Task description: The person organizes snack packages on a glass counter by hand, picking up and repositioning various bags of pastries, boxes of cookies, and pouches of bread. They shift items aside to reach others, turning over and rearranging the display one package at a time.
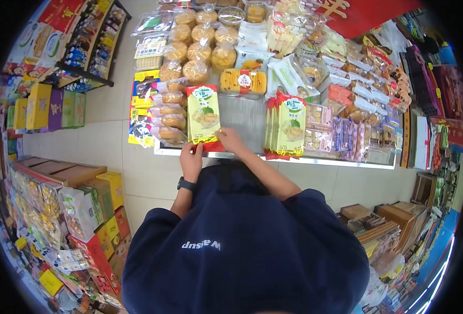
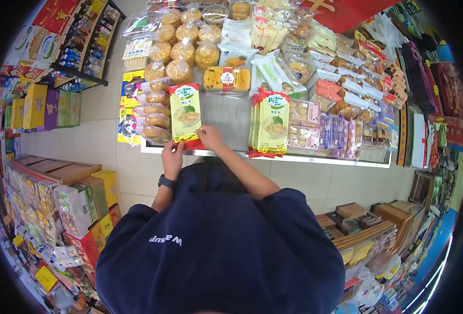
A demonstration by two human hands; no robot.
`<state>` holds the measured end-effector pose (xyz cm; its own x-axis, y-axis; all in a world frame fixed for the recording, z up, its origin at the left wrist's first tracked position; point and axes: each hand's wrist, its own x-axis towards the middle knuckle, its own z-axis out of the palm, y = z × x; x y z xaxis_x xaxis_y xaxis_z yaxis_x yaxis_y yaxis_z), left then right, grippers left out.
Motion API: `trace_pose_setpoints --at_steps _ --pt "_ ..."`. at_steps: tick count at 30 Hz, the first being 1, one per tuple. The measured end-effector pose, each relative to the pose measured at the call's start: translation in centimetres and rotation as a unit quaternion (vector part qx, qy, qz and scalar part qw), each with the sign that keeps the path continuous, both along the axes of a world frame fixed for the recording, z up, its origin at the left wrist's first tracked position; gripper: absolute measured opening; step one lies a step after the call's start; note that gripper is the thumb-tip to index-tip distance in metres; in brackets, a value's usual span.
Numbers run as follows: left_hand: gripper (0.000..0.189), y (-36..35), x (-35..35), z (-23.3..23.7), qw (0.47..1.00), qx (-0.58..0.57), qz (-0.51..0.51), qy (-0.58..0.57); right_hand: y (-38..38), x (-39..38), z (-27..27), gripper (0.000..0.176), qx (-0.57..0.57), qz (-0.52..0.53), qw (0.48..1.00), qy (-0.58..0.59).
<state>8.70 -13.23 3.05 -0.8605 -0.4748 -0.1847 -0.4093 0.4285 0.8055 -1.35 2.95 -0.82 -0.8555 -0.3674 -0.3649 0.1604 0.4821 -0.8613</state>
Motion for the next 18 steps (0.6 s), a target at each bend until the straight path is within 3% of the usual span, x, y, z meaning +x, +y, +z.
trace_pose_setpoints --at_steps 5,10,18 --pt "0.017 1.7 0.2 2.2 0.993 0.037 -0.110 0.024 5.5 2.1 3.1 0.035 0.043 -0.002 0.998 0.043" --pt "0.022 3.0 -1.7 1.1 0.965 0.017 -0.263 0.020 9.3 4.1 2.5 0.036 0.071 -0.095 0.993 -0.004" --pt "0.022 4.0 -2.9 -0.9 0.936 -0.101 -0.330 -0.068 8.3 1.5 -0.4 0.030 0.136 -0.087 0.984 0.072"
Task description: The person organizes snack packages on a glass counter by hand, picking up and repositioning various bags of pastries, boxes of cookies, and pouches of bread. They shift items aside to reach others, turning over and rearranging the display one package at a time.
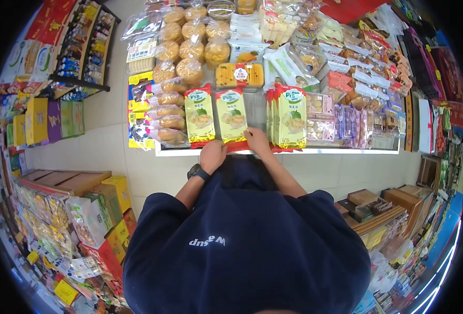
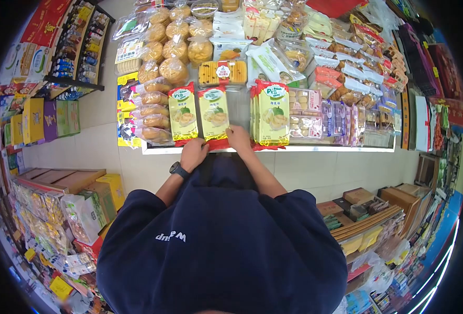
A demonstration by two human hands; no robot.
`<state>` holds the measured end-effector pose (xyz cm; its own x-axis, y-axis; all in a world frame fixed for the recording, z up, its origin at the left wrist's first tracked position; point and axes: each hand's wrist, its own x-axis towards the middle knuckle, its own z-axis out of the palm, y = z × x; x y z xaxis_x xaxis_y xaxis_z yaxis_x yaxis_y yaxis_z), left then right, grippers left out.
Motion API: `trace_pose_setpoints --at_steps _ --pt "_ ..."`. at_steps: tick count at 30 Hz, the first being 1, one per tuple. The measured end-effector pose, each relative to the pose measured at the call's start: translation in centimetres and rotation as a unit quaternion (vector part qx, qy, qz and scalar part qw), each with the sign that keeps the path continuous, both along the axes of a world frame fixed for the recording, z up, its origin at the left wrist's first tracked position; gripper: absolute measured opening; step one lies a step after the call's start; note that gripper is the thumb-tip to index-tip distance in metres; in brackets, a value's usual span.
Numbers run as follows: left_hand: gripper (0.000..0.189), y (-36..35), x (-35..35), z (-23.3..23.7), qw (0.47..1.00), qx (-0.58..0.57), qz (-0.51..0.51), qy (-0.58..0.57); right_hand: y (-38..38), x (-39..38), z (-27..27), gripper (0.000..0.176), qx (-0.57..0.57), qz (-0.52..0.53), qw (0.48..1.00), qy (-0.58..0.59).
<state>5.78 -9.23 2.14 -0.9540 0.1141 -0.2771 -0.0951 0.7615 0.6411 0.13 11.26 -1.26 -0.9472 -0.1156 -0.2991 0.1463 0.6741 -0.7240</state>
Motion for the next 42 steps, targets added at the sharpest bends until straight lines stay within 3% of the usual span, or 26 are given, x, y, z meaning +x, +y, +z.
trace_pose_setpoints --at_steps 8,13,16,18,21,24,27,28,33,39,42 --pt "0.026 -1.6 0.3 0.3 0.996 -0.091 0.023 0.003 -3.6 -1.1 -4.2 0.025 0.034 0.012 0.999 -0.037" --pt "0.049 -1.7 -1.8 -0.1 0.991 -0.066 0.051 0.104 -3.6 -0.7 -4.0 0.027 0.033 0.037 0.998 -0.040" --pt "0.071 -2.5 -6.3 -1.4 0.976 -0.095 0.021 0.197 -3.2 -0.2 -4.1 0.029 0.056 0.058 0.995 -0.054" --pt "0.076 -2.6 -10.4 -2.0 0.965 -0.123 0.035 0.227 -2.8 -0.2 -3.9 0.029 0.064 0.067 0.994 -0.066" --pt "0.083 -3.1 -15.2 -3.7 0.964 -0.159 0.031 0.209 -2.5 0.1 -3.6 0.030 0.063 0.065 0.993 -0.077" --pt "0.086 -3.6 -17.5 -3.5 0.977 -0.190 -0.027 0.093 -2.3 0.4 -3.6 0.030 0.071 0.066 0.992 -0.082" --pt "0.086 -3.8 -17.5 -3.1 0.977 -0.186 -0.071 0.071 -2.5 0.5 -3.3 0.030 0.069 0.072 0.993 -0.069" --pt "0.083 -3.9 -16.8 -4.0 0.976 -0.163 -0.065 0.133 -2.6 0.6 -3.5 0.031 0.072 0.070 0.993 -0.063" --pt "0.082 -4.4 -16.1 -4.8 0.972 -0.152 -0.059 0.172 -3.8 -1.0 -5.3 0.031 0.093 0.068 0.992 -0.060" --pt "0.098 -0.9 -12.0 -3.9 0.960 -0.164 0.016 0.226 -2.7 -2.0 -0.8 0.031 0.076 0.081 0.985 -0.135" --pt "0.108 0.8 -8.1 -2.0 0.968 -0.163 -0.012 0.189 -1.3 -2.2 7.2 0.038 0.060 0.078 0.995 -0.014"
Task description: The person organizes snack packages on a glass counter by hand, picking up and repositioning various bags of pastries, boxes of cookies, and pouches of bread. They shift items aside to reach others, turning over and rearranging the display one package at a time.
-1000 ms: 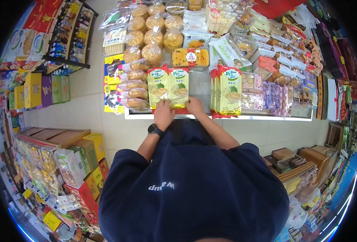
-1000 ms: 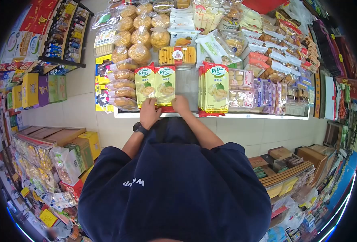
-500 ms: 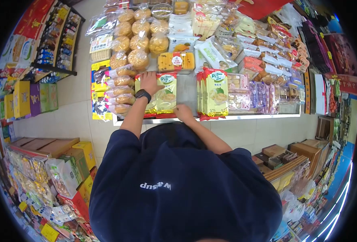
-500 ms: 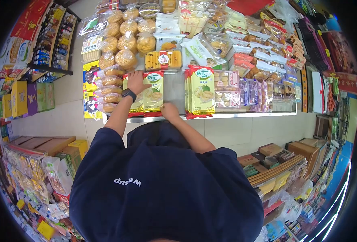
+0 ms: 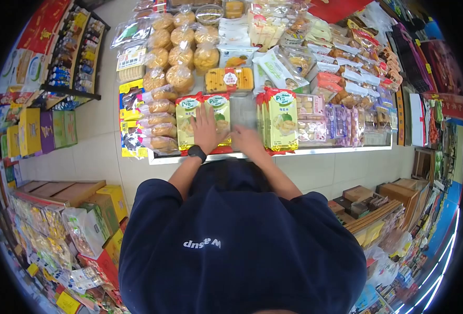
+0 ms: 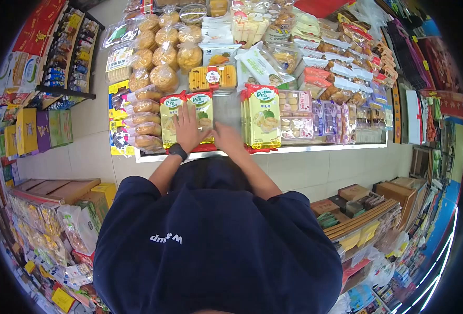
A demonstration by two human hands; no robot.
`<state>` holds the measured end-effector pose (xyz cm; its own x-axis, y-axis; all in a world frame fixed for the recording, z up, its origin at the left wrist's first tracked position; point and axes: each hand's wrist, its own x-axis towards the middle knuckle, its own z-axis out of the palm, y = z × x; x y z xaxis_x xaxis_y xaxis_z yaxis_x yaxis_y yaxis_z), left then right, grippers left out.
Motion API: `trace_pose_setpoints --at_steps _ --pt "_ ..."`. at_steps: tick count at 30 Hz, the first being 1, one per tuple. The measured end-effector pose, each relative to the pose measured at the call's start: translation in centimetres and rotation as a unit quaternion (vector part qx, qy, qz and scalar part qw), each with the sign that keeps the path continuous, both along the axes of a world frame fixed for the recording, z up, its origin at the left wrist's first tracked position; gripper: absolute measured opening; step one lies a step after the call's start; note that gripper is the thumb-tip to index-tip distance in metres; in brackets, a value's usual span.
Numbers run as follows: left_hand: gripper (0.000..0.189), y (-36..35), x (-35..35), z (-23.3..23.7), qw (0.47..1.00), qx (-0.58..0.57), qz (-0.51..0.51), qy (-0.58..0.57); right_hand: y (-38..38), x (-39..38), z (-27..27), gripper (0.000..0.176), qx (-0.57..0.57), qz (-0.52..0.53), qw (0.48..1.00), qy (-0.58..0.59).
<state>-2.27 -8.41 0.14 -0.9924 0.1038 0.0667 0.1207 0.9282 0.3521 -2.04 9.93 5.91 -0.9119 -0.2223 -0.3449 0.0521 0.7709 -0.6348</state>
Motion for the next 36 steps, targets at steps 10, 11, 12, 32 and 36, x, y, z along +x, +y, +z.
trace_pose_setpoints --at_steps 10,11,12,32,36 --pt "0.119 0.2 3.7 -1.8 0.998 0.013 0.002 -0.061 9.2 -2.2 3.1 0.107 0.259 -0.170 0.932 0.186" --pt "0.119 0.1 3.7 -1.9 0.998 0.012 0.000 -0.056 9.8 -2.4 2.8 0.110 0.226 -0.179 0.946 0.147" --pt "0.119 0.0 3.7 -1.6 0.998 0.014 -0.001 -0.062 9.9 -2.8 3.4 0.114 0.193 -0.187 0.957 0.107" --pt "0.045 -8.7 10.9 1.6 0.756 0.542 0.301 -0.208 -14.7 -3.3 1.1 0.111 0.016 -0.066 0.998 0.018" --pt "0.036 -9.3 12.2 1.8 0.627 0.654 0.336 -0.259 -17.5 -3.0 0.0 0.107 0.023 -0.061 0.998 0.018"
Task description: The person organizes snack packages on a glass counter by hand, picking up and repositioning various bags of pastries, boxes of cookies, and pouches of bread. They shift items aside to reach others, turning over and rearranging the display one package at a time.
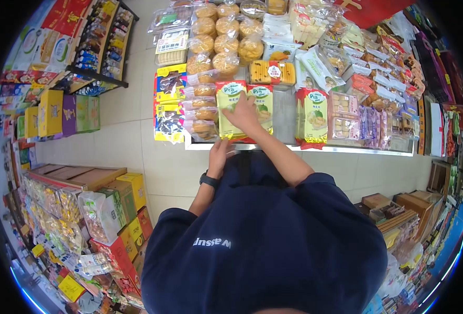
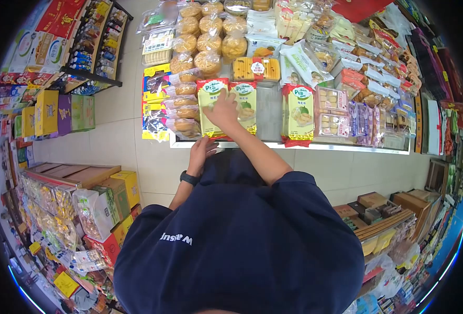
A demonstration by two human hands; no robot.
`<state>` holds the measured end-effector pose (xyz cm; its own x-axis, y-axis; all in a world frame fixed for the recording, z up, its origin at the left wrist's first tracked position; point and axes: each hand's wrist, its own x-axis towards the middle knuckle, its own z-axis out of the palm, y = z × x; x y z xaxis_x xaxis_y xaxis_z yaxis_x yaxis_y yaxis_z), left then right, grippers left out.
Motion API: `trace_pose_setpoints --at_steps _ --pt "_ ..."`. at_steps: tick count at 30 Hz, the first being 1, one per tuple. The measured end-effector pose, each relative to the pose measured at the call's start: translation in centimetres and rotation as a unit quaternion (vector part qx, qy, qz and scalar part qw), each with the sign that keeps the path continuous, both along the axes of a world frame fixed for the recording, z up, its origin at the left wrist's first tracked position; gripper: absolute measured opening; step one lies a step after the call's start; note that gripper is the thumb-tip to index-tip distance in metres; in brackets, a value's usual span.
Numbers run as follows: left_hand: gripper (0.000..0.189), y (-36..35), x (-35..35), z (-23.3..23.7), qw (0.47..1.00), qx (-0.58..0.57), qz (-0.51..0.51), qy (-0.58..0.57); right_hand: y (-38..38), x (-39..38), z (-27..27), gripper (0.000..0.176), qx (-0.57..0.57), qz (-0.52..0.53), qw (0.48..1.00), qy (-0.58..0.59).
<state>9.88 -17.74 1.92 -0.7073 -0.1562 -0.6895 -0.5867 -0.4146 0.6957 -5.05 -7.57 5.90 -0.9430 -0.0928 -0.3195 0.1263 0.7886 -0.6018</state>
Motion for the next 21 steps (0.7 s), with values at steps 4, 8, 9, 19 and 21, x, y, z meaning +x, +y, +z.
trace_pose_setpoints --at_steps 4,8,9,19,21 --pt "0.039 -0.5 0.1 -2.1 0.997 0.045 0.054 0.008 0.2 0.1 -2.0 0.098 0.001 0.033 0.999 0.006" --pt "0.037 -0.2 -0.1 -2.4 0.996 0.053 0.069 0.012 4.5 0.2 -3.6 0.077 -0.111 0.036 0.989 0.094" --pt "0.036 -0.2 -0.1 -2.1 0.996 0.054 0.068 0.012 6.3 0.1 -3.5 0.072 -0.112 0.026 0.987 0.113" --pt "0.039 -0.5 0.1 -1.7 0.999 0.036 0.041 -0.001 25.8 1.2 -2.2 0.089 0.209 -0.172 0.954 0.128" --pt "0.038 -0.5 0.1 -1.6 0.998 0.038 0.045 -0.004 25.5 1.1 -2.0 0.098 0.235 -0.151 0.954 0.105"
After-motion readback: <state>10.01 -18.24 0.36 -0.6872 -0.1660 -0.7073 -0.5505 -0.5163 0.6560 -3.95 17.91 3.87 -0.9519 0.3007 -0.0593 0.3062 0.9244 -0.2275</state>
